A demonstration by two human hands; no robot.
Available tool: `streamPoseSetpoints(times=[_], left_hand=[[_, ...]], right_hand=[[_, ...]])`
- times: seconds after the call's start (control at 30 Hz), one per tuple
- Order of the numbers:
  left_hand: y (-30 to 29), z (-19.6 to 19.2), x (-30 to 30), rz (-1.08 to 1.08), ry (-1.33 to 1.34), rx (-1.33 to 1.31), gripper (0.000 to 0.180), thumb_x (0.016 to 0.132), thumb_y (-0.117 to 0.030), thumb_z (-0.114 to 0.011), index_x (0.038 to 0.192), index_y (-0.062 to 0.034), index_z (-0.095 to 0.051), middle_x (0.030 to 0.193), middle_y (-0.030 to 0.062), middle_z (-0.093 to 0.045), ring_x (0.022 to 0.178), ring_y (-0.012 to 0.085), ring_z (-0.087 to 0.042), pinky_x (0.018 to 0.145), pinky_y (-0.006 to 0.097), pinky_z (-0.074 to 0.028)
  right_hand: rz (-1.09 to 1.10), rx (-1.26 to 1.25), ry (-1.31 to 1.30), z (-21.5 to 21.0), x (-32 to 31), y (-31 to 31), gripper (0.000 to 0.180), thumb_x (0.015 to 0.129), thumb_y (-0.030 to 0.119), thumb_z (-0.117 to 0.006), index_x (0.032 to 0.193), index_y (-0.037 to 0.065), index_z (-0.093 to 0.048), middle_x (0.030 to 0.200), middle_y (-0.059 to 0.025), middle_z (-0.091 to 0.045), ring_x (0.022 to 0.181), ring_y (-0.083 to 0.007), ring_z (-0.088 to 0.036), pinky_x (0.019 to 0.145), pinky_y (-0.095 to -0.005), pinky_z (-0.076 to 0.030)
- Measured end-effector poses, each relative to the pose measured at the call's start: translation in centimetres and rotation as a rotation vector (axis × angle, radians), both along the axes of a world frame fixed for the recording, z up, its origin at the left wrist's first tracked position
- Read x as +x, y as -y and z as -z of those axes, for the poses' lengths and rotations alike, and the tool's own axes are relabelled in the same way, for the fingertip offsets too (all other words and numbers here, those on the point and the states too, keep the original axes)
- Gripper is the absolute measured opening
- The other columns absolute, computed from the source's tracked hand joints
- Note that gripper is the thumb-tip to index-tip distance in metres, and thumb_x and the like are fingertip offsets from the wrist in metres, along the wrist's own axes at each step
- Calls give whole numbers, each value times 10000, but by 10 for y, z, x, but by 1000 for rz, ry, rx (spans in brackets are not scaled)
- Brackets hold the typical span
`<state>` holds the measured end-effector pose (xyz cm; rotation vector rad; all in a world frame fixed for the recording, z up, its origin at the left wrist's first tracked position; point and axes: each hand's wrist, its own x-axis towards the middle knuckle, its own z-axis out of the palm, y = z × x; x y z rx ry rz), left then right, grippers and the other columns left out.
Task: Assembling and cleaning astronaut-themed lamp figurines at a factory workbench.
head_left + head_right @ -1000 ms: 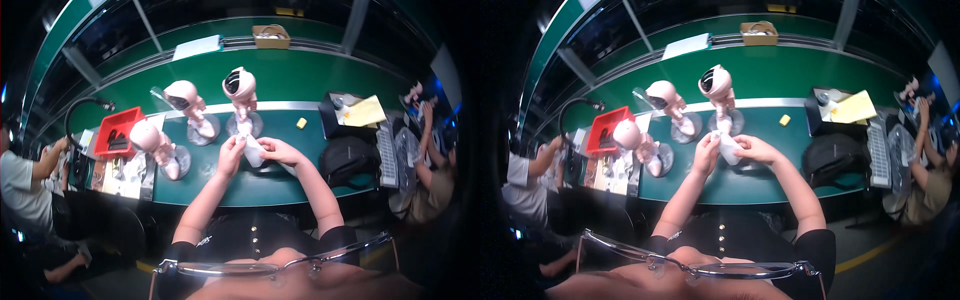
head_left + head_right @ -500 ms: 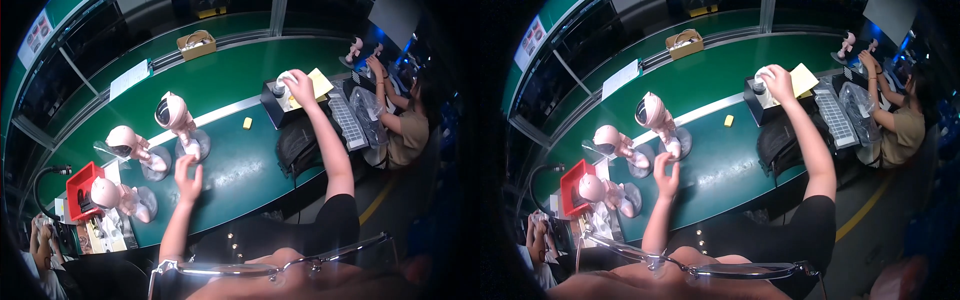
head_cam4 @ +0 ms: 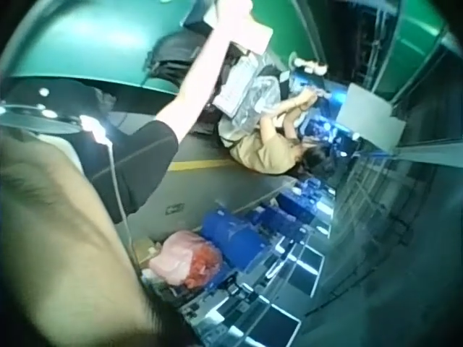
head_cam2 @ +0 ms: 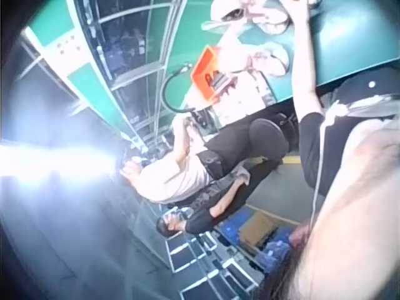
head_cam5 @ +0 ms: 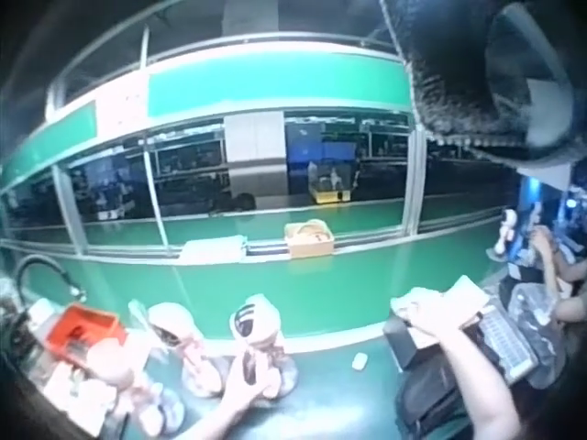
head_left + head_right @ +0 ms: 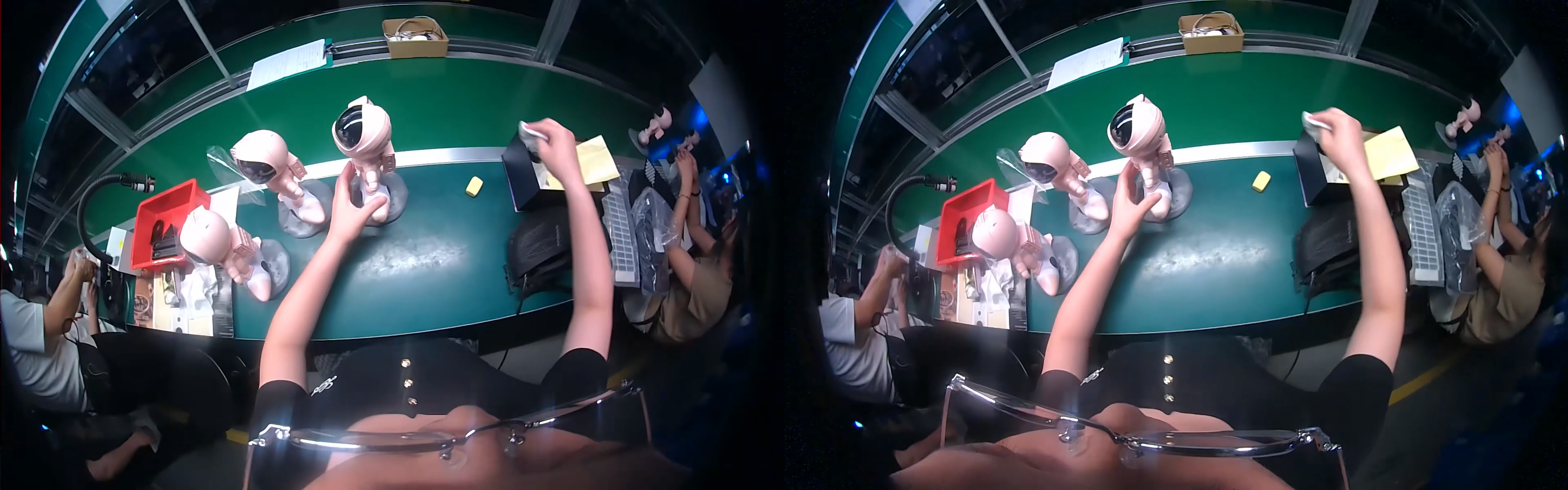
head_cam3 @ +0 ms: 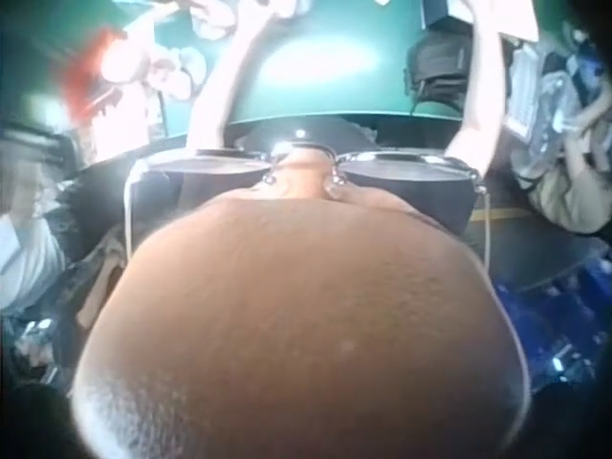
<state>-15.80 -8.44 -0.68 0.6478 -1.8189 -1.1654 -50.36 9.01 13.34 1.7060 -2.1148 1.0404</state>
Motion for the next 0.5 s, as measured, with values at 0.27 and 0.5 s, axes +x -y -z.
streamPoseSetpoints(times=[0.27, 0.5], left_hand=[[9, -20, -20, -73, 48, -51, 717, 626, -244, -820, 1179, 3, -437, 1101, 143, -572, 1025, 238, -559, 903, 351, -431], [10, -23, -18, -17, 37, -27, 652, 645, -205, -801, 1161, -9, -455, 1066, 117, -581, 996, 220, -571, 914, 358, -432]], right_hand=[[-275, 9, 504, 112, 140, 109, 245, 768, 20, -523, 947, 55, -688, 947, -151, -663, 889, -310, -633, 802, -369, -494], [-462, 1, -6, 151, 183, 75, 244, 730, -8, -568, 960, 39, -635, 983, -173, -636, 962, -361, -586, 818, -395, -483]])
